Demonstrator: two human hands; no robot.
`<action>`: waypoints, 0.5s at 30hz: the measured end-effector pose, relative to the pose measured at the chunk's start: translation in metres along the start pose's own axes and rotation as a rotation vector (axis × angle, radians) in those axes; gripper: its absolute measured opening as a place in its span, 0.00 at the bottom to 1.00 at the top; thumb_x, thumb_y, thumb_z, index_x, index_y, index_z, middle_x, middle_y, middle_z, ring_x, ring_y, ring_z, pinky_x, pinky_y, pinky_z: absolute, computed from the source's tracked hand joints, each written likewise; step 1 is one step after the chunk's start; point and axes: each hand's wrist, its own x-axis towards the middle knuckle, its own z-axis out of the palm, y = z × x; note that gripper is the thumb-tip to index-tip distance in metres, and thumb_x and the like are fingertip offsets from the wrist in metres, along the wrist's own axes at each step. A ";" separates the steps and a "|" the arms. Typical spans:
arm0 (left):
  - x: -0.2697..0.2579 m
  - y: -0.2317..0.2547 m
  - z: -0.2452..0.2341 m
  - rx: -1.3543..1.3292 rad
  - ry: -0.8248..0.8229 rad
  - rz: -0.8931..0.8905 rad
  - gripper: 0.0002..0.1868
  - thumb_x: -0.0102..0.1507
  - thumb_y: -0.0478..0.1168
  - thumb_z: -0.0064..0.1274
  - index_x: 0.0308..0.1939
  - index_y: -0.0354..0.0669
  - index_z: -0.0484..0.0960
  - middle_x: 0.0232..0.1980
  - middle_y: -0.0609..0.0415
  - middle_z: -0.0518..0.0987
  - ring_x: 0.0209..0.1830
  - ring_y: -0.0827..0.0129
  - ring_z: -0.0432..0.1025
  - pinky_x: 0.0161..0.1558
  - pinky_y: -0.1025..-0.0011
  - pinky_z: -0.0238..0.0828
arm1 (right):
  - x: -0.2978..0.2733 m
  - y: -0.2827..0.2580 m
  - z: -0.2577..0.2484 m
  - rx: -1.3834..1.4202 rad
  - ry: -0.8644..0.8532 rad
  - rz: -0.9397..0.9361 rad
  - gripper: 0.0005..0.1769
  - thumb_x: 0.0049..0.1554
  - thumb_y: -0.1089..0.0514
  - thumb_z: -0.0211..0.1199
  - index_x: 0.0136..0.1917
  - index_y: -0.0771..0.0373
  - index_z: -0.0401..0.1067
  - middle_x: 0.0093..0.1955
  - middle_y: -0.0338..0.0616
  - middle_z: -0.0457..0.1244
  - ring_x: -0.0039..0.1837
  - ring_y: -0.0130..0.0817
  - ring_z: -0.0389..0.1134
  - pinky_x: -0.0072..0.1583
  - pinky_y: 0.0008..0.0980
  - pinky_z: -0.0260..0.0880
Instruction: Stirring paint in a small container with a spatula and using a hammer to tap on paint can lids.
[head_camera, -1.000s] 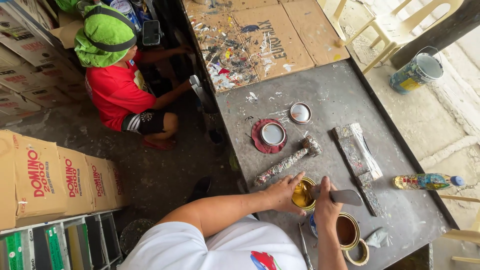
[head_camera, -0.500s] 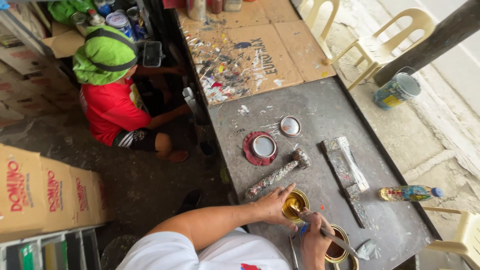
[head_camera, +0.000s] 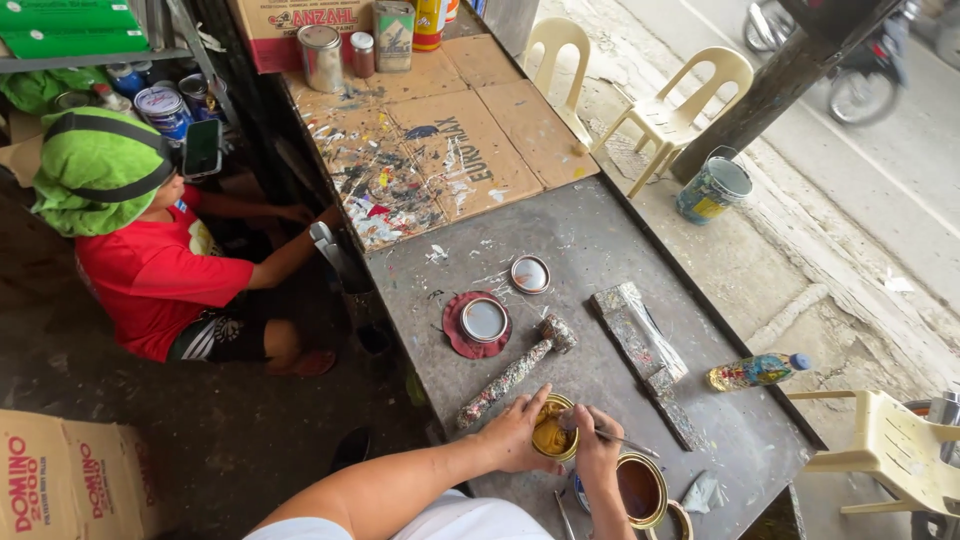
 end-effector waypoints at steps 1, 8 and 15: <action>0.001 -0.001 0.001 0.003 -0.003 0.004 0.73 0.46 0.66 0.61 0.82 0.61 0.25 0.76 0.42 0.50 0.78 0.42 0.49 0.71 0.47 0.53 | -0.004 0.000 -0.001 0.000 0.006 -0.002 0.19 0.60 0.54 0.63 0.33 0.69 0.80 0.32 0.46 0.70 0.38 0.33 0.70 0.39 0.34 0.71; 0.008 -0.006 0.005 0.021 -0.005 -0.004 0.73 0.47 0.67 0.61 0.81 0.63 0.23 0.78 0.38 0.47 0.78 0.41 0.48 0.71 0.47 0.53 | -0.041 0.003 0.003 -0.061 0.010 -0.075 0.14 0.60 0.60 0.60 0.39 0.68 0.83 0.36 0.44 0.73 0.39 0.33 0.72 0.43 0.31 0.71; 0.013 -0.012 0.010 0.065 0.023 0.028 0.68 0.50 0.76 0.46 0.82 0.60 0.25 0.75 0.39 0.51 0.75 0.43 0.55 0.70 0.47 0.56 | -0.073 -0.034 0.016 -0.009 0.096 -0.296 0.16 0.59 0.56 0.60 0.34 0.68 0.79 0.30 0.42 0.69 0.33 0.28 0.67 0.40 0.26 0.68</action>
